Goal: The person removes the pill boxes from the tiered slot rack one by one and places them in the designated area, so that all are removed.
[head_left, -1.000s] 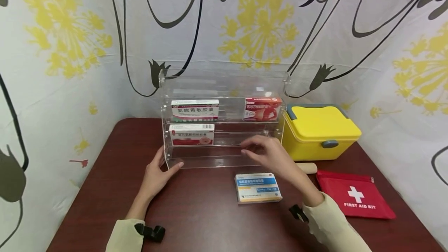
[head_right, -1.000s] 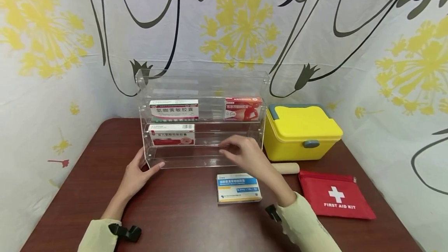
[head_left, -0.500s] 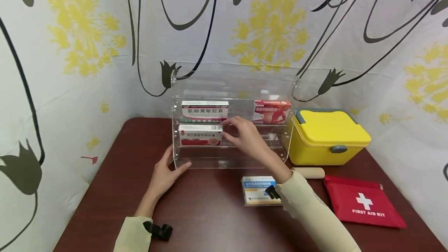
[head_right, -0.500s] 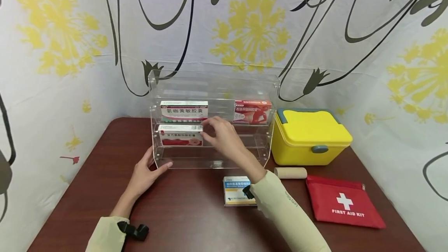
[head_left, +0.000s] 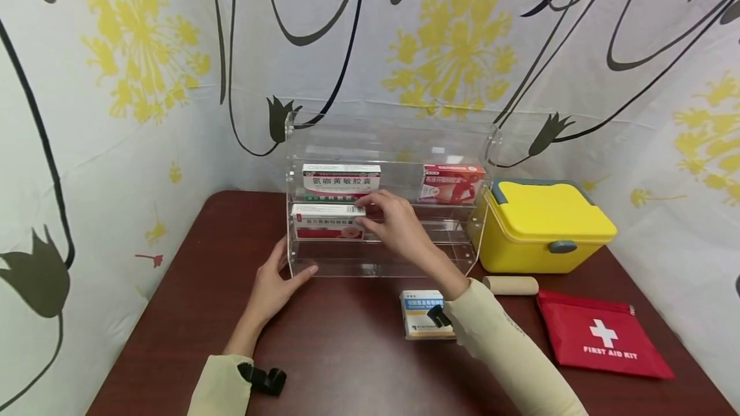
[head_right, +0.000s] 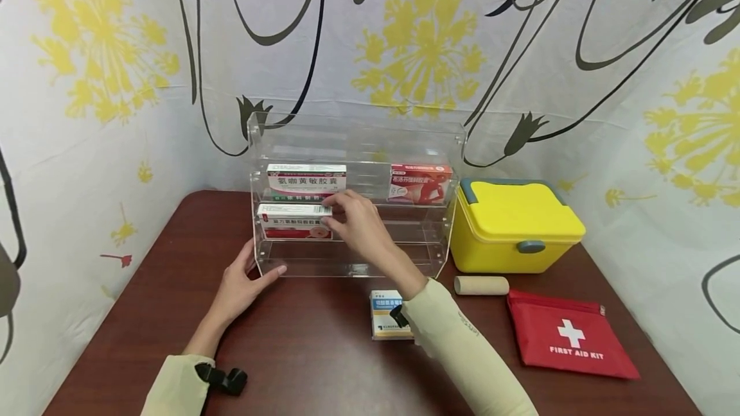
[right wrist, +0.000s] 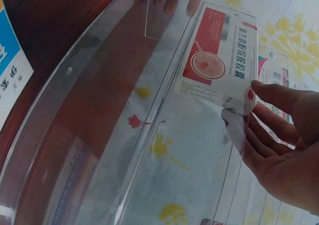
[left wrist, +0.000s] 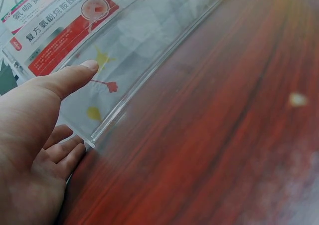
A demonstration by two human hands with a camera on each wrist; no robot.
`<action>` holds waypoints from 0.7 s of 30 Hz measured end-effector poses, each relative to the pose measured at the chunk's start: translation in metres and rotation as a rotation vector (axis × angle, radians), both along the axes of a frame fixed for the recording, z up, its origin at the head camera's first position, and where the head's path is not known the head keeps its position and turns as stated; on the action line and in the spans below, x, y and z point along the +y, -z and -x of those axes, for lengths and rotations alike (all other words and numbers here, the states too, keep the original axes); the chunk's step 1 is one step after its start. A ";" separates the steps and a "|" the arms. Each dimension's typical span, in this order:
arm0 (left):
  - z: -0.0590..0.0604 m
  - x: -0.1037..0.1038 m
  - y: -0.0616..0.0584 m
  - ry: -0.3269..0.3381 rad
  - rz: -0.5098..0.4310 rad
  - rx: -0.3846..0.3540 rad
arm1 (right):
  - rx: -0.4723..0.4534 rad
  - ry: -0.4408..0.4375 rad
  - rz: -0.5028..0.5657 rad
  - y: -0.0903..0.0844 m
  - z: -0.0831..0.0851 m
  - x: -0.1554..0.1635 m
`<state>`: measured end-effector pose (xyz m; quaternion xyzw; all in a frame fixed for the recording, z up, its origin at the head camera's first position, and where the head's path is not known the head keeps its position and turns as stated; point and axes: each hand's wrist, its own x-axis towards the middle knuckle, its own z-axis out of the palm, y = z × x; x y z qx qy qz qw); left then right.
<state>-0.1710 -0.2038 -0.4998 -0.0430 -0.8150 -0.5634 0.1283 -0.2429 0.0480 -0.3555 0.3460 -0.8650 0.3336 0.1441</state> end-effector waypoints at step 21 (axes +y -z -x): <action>0.005 -0.001 0.006 0.000 0.003 -0.004 | 0.068 -0.004 0.072 -0.018 0.002 0.011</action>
